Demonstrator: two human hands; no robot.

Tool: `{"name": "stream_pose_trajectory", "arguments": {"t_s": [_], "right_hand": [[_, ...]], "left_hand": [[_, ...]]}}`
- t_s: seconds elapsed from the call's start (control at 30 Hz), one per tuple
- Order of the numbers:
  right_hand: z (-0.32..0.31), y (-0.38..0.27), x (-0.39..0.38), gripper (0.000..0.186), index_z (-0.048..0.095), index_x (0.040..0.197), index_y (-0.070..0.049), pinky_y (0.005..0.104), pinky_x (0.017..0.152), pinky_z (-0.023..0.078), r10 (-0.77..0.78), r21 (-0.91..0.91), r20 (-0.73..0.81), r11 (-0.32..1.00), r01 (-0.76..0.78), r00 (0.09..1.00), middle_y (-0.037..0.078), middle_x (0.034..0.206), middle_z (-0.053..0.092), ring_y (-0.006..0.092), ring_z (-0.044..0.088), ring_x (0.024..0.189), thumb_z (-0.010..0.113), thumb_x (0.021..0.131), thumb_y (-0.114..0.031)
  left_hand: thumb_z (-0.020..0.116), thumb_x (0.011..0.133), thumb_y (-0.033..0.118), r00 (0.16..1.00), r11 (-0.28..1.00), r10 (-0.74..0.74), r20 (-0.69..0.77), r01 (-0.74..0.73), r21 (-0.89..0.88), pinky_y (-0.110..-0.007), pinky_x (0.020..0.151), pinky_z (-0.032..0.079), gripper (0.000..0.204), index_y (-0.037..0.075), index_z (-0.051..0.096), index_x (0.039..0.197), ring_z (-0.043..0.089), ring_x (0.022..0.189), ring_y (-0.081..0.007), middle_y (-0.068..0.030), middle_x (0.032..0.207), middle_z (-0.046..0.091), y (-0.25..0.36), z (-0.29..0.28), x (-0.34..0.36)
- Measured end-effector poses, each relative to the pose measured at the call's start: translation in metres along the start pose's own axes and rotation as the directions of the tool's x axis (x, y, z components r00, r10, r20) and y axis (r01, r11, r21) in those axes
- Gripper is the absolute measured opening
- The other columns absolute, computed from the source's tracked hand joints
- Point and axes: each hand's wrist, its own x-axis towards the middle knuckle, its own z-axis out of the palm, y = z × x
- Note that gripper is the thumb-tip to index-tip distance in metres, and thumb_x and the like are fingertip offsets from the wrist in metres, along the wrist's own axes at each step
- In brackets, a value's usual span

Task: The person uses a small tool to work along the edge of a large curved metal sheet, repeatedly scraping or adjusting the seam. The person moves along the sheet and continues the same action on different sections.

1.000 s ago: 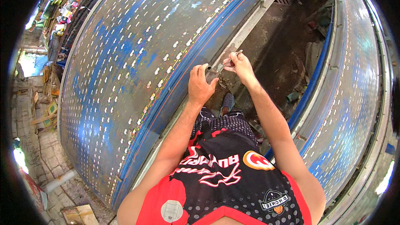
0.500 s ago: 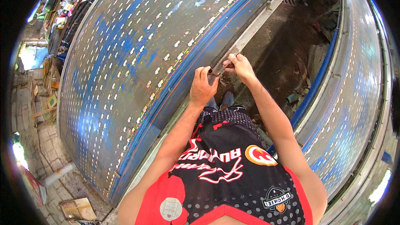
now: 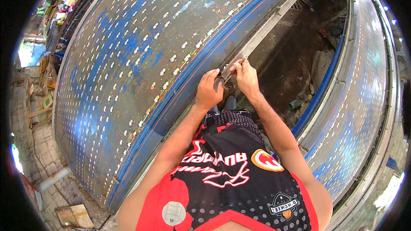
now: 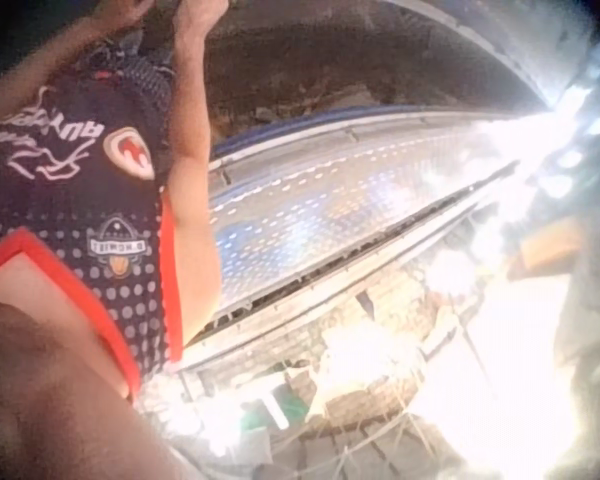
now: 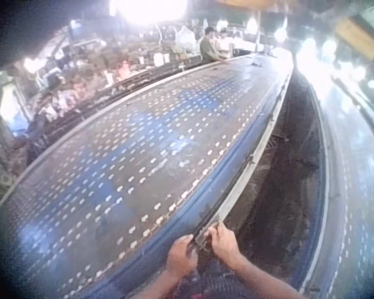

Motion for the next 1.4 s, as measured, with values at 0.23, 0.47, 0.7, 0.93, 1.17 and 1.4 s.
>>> {"name": "stream_pose_trajectory", "arguments": {"t_s": [0.23, 0.47, 0.7, 0.93, 1.17, 1.4], "right_hand": [[0.033, -0.047, -0.069, 0.021, 0.062, 0.107, -0.007, 0.0394, 0.085, 0.062, -0.412, -0.529, 0.497, 0.554, 0.644, 0.763, 0.009, 0.110, 0.063, 0.0280, 0.066, 0.107, 0.064, 0.087, -0.013], [0.014, -0.038, -0.087, 0.024, 0.061, 0.109, -0.008, 0.0422, 0.092, 0.059, -0.586, -0.330, 0.474, 0.573, 0.750, 0.657, 0.011, 0.114, 0.063, 0.0303, 0.065, 0.111, 0.066, 0.086, -0.013], [0.007, -0.008, -0.043, 0.025, 0.060, 0.112, -0.001, 0.0349, 0.089, 0.060, -0.011, 0.154, -0.135, 0.988, 0.032, 0.991, 0.008, 0.104, 0.069, 0.0159, 0.071, 0.097, 0.051, 0.117, -0.023], [0.003, -0.011, -0.006, 0.030, 0.059, 0.117, 0.001, 0.0375, 0.090, 0.064, 0.143, 0.115, 0.020, 0.983, -0.144, 0.990, 0.008, 0.107, 0.068, 0.0181, 0.072, 0.103, 0.048, 0.118, -0.027], [0.004, -0.030, -0.007, 0.029, 0.061, 0.116, 0.003, 0.0365, 0.091, 0.064, 0.112, -0.071, 0.083, 0.992, -0.106, 0.990, 0.009, 0.104, 0.069, 0.0171, 0.072, 0.101, 0.048, 0.117, -0.023], [-0.006, -0.051, -0.007, 0.030, 0.061, 0.113, 0.003, 0.0370, 0.088, 0.064, 0.153, -0.072, 0.119, 0.987, -0.145, 0.981, 0.009, 0.103, 0.070, 0.0175, 0.073, 0.099, 0.048, 0.117, -0.024]], "left_hand": [[0.080, 0.090, 0.003, 0.999, 0.961, -0.027, -0.025, 0.019, -0.276, -0.036, 0.092, 0.059, 0.035, 0.003, 0.073, 0.125, 0.074, 0.109, -0.0291, -0.0147, 0.120, 0.076, -0.017, -0.008, 0.008], [0.076, 0.092, -0.002, 0.964, 0.920, -0.150, 0.221, 0.219, -0.326, -0.039, 0.087, 0.060, 0.032, 0.005, 0.072, 0.123, 0.074, 0.099, -0.0297, -0.0139, 0.114, 0.074, -0.021, -0.019, 0.025], [0.071, 0.096, 0.002, 0.952, 0.938, -0.039, 0.303, 0.139, -0.318, -0.042, 0.091, 0.057, 0.031, 0.007, 0.070, 0.127, 0.070, 0.107, -0.0356, -0.0141, 0.117, 0.070, -0.031, -0.020, 0.032], [0.071, 0.098, 0.002, 0.962, 0.935, -0.064, 0.264, 0.150, -0.321, -0.040, 0.090, 0.056, 0.028, 0.005, 0.070, 0.126, 0.069, 0.100, -0.0308, -0.0124, 0.113, 0.069, -0.027, -0.019, 0.027], [0.070, 0.097, 0.000, 0.951, 0.922, -0.042, 0.307, 0.156, -0.355, -0.042, 0.091, 0.056, 0.030, 0.006, 0.069, 0.126, 0.069, 0.105, -0.0340, -0.0139, 0.115, 0.068, -0.028, -0.025, 0.030], [0.071, 0.095, -0.002, 0.959, 0.924, -0.010, 0.282, 0.116, -0.364, -0.040, 0.088, 0.056, 0.030, 0.004, 0.070, 0.125, 0.069, 0.100, -0.0317, -0.0135, 0.114, 0.069, -0.031, -0.024, 0.029]]}}
